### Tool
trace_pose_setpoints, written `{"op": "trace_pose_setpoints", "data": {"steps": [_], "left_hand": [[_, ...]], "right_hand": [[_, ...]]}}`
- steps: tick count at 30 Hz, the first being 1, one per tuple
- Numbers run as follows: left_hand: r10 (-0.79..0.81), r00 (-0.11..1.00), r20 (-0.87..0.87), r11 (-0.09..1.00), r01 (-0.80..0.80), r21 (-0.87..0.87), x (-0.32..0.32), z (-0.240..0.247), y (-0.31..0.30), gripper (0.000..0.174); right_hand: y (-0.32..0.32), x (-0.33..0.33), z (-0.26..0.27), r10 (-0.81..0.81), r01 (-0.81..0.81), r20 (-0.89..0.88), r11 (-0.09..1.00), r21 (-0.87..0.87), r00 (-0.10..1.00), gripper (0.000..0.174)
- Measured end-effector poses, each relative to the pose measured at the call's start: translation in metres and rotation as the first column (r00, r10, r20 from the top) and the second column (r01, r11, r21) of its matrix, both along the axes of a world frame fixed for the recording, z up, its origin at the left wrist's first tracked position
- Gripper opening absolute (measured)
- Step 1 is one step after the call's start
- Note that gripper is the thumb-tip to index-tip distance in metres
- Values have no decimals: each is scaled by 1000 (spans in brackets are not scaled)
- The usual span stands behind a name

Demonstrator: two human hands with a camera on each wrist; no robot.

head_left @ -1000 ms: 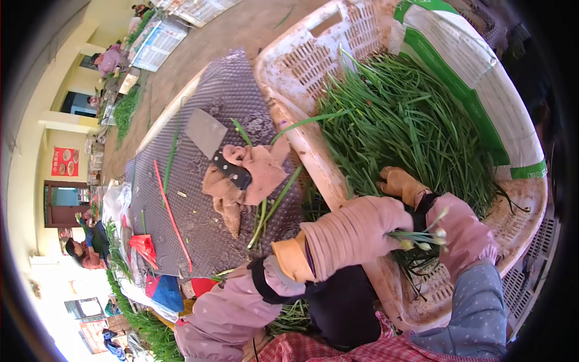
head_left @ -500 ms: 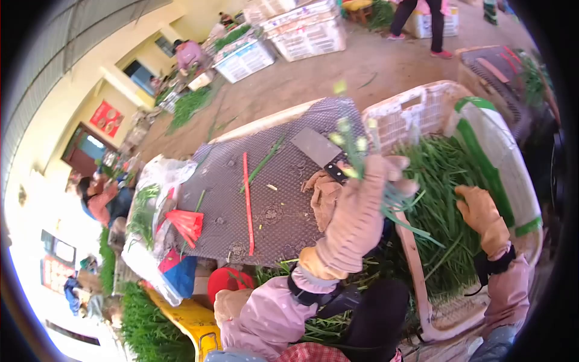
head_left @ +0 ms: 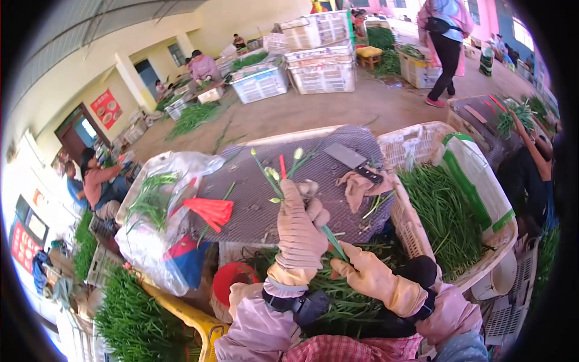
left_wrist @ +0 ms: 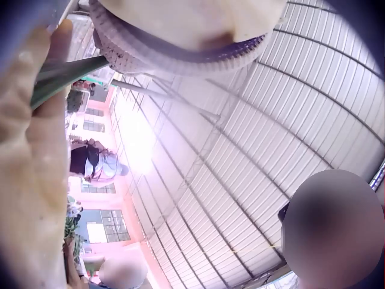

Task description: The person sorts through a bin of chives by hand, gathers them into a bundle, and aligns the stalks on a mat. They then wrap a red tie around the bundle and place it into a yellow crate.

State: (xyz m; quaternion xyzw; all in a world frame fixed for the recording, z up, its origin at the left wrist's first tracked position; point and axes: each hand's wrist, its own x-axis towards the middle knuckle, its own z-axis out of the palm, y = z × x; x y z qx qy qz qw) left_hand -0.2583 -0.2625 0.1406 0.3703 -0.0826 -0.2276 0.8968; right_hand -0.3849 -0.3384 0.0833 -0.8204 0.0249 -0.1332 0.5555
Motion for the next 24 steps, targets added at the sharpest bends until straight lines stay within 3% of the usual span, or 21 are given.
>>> {"op": "trace_pose_setpoints", "data": {"steps": [2, 3, 7, 10, 11, 14, 15, 18, 20, 23, 24], "left_hand": [[7, 993, -122, 999, -12, -44, 6, -8, 22, 33], [17, 990, -143, 1000, -21, -22, 10, -20, 30, 34], [-52, 931, -360, 992, 5, -129, 23, -51, 60, 31], [-49, 922, -384, 994, 9, -106, 33, -59, 83, 31], [-80, 917, -391, 992, 33, -124, 39, -69, 91, 26], [-5, 899, -437, 1000, 4, -4, 44, -66, 104, 19], [-92, 914, -394, 995, 72, -65, 48, -71, 113, 13], [-44, 936, -348, 999, 42, -14, 20, -57, 115, 12], [-90, 948, -306, 996, 91, -13, 9, -69, 122, 20], [-35, 995, -96, 965, 59, 255, -19, -72, 128, 41], [-27, 994, -102, 964, 53, 259, -23, -76, 136, 41]], "right_hand": [[14, -5, 2, 77, -60, -120, 989, 136, 990, 30], [19, -8, -1, 84, -73, -109, 992, 100, 991, 27], [42, -22, -15, 178, -122, -226, 963, 240, 958, 29], [54, -29, -38, 215, -155, -188, 945, 289, 958, 30], [59, -29, -34, 215, -123, -214, 919, 375, 953, 30], [69, -16, -21, 195, -127, -285, 962, 240, 939, 31], [74, -11, -18, 194, -108, -301, 954, 281, 934, 31], [80, 11, -31, 201, -106, -253, 932, 346, 946, 31], [85, 23, -47, 192, -106, -228, 934, 341, 955, 29], [94, 30, -54, 166, -80, -217, 931, 355, 962, 28], [98, 27, -52, 169, -70, -228, 919, 388, 959, 28]]}}
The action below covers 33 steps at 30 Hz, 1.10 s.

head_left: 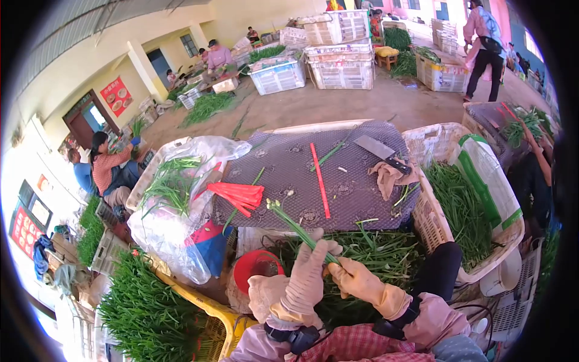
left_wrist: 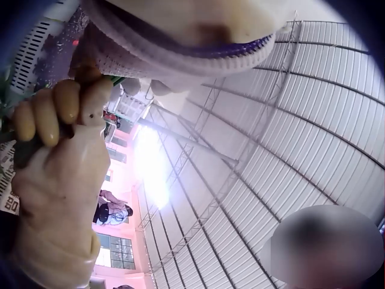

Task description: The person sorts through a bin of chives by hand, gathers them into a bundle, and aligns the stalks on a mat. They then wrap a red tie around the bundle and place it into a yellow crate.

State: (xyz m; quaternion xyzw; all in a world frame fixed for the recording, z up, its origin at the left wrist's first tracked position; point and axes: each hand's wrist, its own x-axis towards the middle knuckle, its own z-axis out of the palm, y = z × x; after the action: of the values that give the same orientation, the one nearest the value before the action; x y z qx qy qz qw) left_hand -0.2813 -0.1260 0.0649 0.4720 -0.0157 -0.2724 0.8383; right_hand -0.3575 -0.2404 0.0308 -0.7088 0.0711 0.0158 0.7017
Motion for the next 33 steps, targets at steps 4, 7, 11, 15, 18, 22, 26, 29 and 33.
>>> {"op": "trace_pose_setpoints", "data": {"steps": [4, 7, 11, 15, 18, 22, 26, 29, 33], "left_hand": [[-217, 967, 131, 971, 199, 136, -5, -7, 22, 38], [-385, 879, 282, 897, 285, 338, -4, 3, 36, 34], [-443, 771, 457, 870, 246, 428, -15, 5, 45, 34], [-308, 909, 279, 931, 228, 284, -20, -27, 34, 32], [-237, 919, 316, 946, 144, 289, -23, -24, 34, 31], [1, 998, 59, 1000, -2, 11, 5, 6, 41, 29], [78, 974, 211, 990, -51, -128, 95, 44, 84, 35], [193, 870, 454, 980, -189, -55, 191, 66, 131, 36], [262, 890, 374, 963, -265, -44, 339, 103, 213, 25]], "right_hand": [[6, -6, -5, 1, -1, 5, 1000, -17, 1000, 29], [10, -12, 13, -4, 3, -11, 995, -104, 1000, 30], [16, -15, 9, -12, 14, 13, 984, -177, 1000, 32], [15, -12, 7, 46, -39, 53, 991, -131, 998, 36], [11, -9, -9, 100, -100, -3, 984, -145, 995, 36], [9, -3, 25, 338, -314, -92, 926, 208, 937, 45], [-5, -15, -3, 339, -312, -213, 938, 151, 916, 48], [-19, -20, 9, 379, -376, -335, 923, 77, 863, 58], [-32, -29, 7, 272, -222, -434, 961, 163, 859, 50]]}}
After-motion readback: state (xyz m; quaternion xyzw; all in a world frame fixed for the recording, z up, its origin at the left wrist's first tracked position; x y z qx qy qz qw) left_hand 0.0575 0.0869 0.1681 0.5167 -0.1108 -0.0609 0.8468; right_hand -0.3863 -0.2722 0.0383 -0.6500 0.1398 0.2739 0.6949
